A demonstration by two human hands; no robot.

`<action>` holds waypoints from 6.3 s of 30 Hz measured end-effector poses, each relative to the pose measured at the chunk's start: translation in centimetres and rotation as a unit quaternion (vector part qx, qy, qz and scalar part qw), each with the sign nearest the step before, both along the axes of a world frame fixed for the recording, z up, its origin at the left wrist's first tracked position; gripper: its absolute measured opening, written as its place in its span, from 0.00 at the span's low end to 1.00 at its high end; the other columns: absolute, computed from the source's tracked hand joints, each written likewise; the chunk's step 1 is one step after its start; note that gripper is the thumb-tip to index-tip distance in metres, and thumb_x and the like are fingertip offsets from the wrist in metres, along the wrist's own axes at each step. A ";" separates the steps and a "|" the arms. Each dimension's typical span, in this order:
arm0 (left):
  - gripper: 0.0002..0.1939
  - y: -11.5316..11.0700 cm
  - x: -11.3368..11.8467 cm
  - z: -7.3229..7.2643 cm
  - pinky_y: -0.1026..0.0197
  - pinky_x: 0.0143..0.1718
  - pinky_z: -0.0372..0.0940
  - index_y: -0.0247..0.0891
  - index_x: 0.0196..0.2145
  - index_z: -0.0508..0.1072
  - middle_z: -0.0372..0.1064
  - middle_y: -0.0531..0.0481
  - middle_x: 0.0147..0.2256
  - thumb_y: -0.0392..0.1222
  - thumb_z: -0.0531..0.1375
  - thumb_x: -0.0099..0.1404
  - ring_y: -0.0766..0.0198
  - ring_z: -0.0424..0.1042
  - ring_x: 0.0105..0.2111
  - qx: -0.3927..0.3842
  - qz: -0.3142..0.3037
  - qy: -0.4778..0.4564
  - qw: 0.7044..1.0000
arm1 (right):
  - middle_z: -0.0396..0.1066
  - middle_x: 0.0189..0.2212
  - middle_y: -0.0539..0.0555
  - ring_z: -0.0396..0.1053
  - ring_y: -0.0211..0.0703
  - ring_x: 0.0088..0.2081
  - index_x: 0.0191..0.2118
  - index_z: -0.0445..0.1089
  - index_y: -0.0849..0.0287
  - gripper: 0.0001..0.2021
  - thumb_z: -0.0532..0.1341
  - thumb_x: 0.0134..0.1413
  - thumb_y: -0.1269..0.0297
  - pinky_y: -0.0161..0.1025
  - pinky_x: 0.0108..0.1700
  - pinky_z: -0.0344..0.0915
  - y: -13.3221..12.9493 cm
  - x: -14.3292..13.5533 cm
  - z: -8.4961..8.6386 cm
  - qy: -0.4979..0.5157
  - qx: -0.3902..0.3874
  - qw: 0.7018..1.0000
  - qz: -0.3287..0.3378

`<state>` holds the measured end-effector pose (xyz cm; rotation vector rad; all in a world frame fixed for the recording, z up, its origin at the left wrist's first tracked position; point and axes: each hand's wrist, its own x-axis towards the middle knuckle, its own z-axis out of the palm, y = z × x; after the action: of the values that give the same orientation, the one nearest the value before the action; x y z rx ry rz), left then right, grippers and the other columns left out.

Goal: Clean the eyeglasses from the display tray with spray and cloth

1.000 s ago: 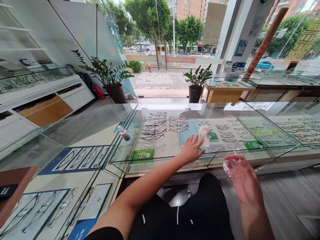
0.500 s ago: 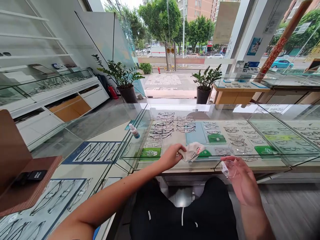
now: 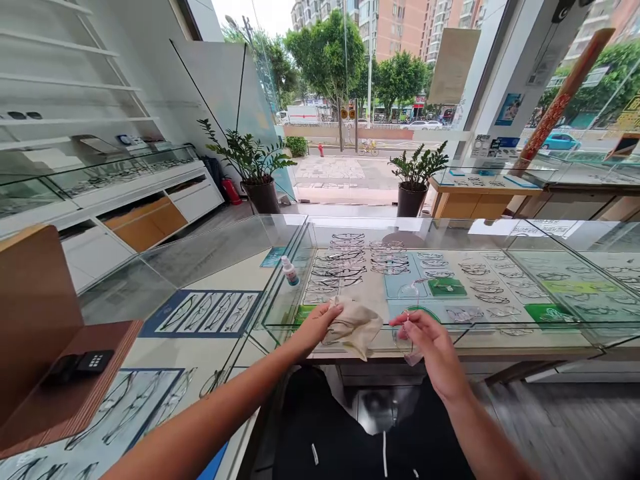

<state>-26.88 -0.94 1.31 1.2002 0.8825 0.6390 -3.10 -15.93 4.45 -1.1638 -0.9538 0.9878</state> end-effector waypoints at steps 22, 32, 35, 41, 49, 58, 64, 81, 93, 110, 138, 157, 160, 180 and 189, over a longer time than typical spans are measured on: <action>0.23 -1.8 0.8 2.6 0.53 0.50 0.70 0.32 0.43 0.85 0.83 0.38 0.40 0.54 0.74 0.60 0.49 0.80 0.43 -0.112 -0.059 -0.207 0.970 | 0.81 0.46 0.56 0.75 0.48 0.45 0.45 0.80 0.54 0.17 0.67 0.66 0.45 0.42 0.50 0.71 5.6 -6.8 -0.7 0.001 0.022 1.000 0.006; 0.25 -2.7 0.5 2.9 0.63 0.39 0.64 0.36 0.45 0.83 0.76 0.49 0.34 0.49 0.80 0.53 0.64 0.72 0.33 -0.087 -0.084 -0.161 0.979 | 0.77 0.48 0.56 0.75 0.49 0.49 0.44 0.80 0.53 0.15 0.67 0.65 0.47 0.40 0.48 0.72 5.5 -8.1 -0.3 -0.003 0.058 0.998 0.017; 0.24 -2.7 0.2 3.1 0.62 0.42 0.63 0.36 0.47 0.84 0.77 0.48 0.34 0.53 0.77 0.58 0.62 0.72 0.36 -0.046 -0.106 -0.128 0.985 | 0.74 0.55 0.57 0.74 0.52 0.56 0.43 0.81 0.53 0.15 0.68 0.64 0.47 0.42 0.53 0.72 5.8 -8.2 -0.3 -0.009 0.068 0.998 0.010; 0.26 -2.9 0.1 3.4 0.62 0.38 0.62 0.38 0.49 0.84 0.74 0.50 0.31 0.55 0.77 0.59 0.65 0.68 0.29 -0.056 -0.133 -0.166 0.976 | 0.77 0.53 0.58 0.73 0.56 0.59 0.43 0.81 0.52 0.17 0.68 0.63 0.44 0.49 0.61 0.70 6.1 -8.1 -0.4 0.006 0.050 0.998 0.035; 0.22 -1.8 -0.1 3.0 0.65 0.32 0.61 0.34 0.38 0.83 0.72 0.51 0.26 0.53 0.80 0.54 0.68 0.66 0.25 -0.088 -0.135 -0.200 0.966 | 0.80 0.52 0.57 0.77 0.53 0.51 0.49 0.82 0.51 0.19 0.65 0.66 0.42 0.47 0.54 0.73 6.3 -7.3 -0.4 -0.012 0.039 0.995 0.094; 0.26 1.6 -1.3 1.4 0.59 0.39 0.70 0.33 0.41 0.83 0.78 0.47 0.29 0.58 0.78 0.56 0.60 0.76 0.29 -0.102 -0.071 -0.208 0.970 | 0.79 0.34 0.54 0.75 0.48 0.39 0.37 0.79 0.56 0.19 0.62 0.69 0.46 0.44 0.45 0.69 9.5 -2.1 -3.7 -0.189 0.051 0.980 0.022; 0.27 2.8 -1.6 0.6 0.55 0.43 0.74 0.34 0.37 0.82 0.80 0.44 0.31 0.60 0.79 0.52 0.51 0.82 0.40 -0.116 -0.047 -0.212 0.969 | 0.81 0.52 0.56 0.76 0.49 0.50 0.59 0.76 0.53 0.20 0.68 0.63 0.55 0.45 0.53 0.70 11.1 -2.9 -4.6 -0.266 0.084 0.940 0.196; 0.30 4.2 -2.6 -1.4 0.50 0.50 0.76 0.32 0.47 0.82 0.83 0.37 0.39 0.57 0.78 0.55 0.45 0.83 0.44 -0.138 -0.095 -0.206 0.964 | 0.79 0.35 0.53 0.72 0.48 0.38 0.38 0.80 0.53 0.11 0.64 0.68 0.56 0.42 0.46 0.65 11.8 -3.7 -4.6 -0.343 0.115 0.909 0.207; 0.27 4.1 -2.8 -1.6 0.60 0.41 0.75 0.32 0.43 0.82 0.82 0.41 0.36 0.56 0.79 0.56 0.53 0.83 0.39 -0.145 -0.117 -0.192 0.964 | 0.79 0.33 0.51 0.71 0.47 0.38 0.35 0.78 0.53 0.07 0.62 0.61 0.69 0.42 0.45 0.62 11.3 -3.8 -3.9 -0.311 0.089 0.918 0.228; 0.22 5.3 -3.3 -3.3 0.59 0.47 0.74 0.29 0.46 0.81 0.82 0.38 0.42 0.50 0.76 0.63 0.56 0.82 0.40 -0.168 -0.159 -0.241 0.943 | 0.67 0.24 0.47 0.57 0.38 0.27 0.27 0.70 0.57 0.06 0.61 0.55 0.70 0.37 0.31 0.51 12.2 -3.5 -5.3 -0.257 0.046 0.936 0.235; 0.22 5.6 -3.6 -3.5 0.59 0.43 0.73 0.31 0.42 0.83 0.82 0.40 0.37 0.41 0.80 0.50 0.56 0.81 0.36 -0.156 -0.208 -0.214 0.942 | 0.67 0.24 0.48 0.57 0.37 0.27 0.28 0.72 0.58 0.04 0.62 0.52 0.70 0.36 0.31 0.52 12.4 -3.4 -5.6 -0.258 0.045 0.936 0.237; 0.30 5.1 -3.3 -2.5 0.59 0.41 0.75 0.31 0.53 0.78 0.82 0.40 0.39 0.43 0.79 0.55 0.54 0.83 0.37 -0.165 -0.189 -0.209 0.945 | 0.62 0.20 0.46 0.52 0.37 0.25 0.29 0.72 0.56 0.08 0.62 0.60 0.63 0.38 0.32 0.54 12.5 -3.5 -5.1 -0.286 0.048 0.929 0.232; 0.29 5.0 -3.4 -2.4 0.59 0.41 0.75 0.31 0.52 0.78 0.82 0.42 0.37 0.45 0.78 0.57 0.54 0.83 0.36 -0.167 -0.192 -0.216 0.943 | 0.63 0.20 0.46 0.53 0.37 0.24 0.30 0.72 0.56 0.08 0.62 0.60 0.63 0.38 0.32 0.54 12.5 -3.5 -5.3 -0.275 0.049 0.930 0.239; 0.21 3.6 -2.4 -1.3 0.66 0.34 0.69 0.30 0.36 0.82 0.78 0.45 0.31 0.52 0.78 0.60 0.65 0.75 0.30 -0.183 -0.106 -0.235 0.949 | 0.78 0.30 0.50 0.68 0.44 0.33 0.35 0.76 0.55 0.08 0.62 0.66 0.62 0.48 0.52 0.62 11.4 -3.4 -4.8 -0.331 0.062 0.916 0.217; 0.23 3.9 -2.4 -1.6 0.64 0.37 0.70 0.32 0.43 0.83 0.80 0.45 0.33 0.49 0.80 0.56 0.62 0.78 0.32 -0.146 -0.138 -0.227 0.953 | 0.80 0.53 0.57 0.73 0.52 0.52 0.63 0.76 0.49 0.20 0.62 0.70 0.55 0.51 0.59 0.69 11.2 -2.7 -5.1 -0.220 0.138 0.936 0.240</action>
<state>-29.29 2.99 -0.29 0.8394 0.3922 0.5051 -5.75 -4.69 -0.70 -0.9443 -1.7389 0.9439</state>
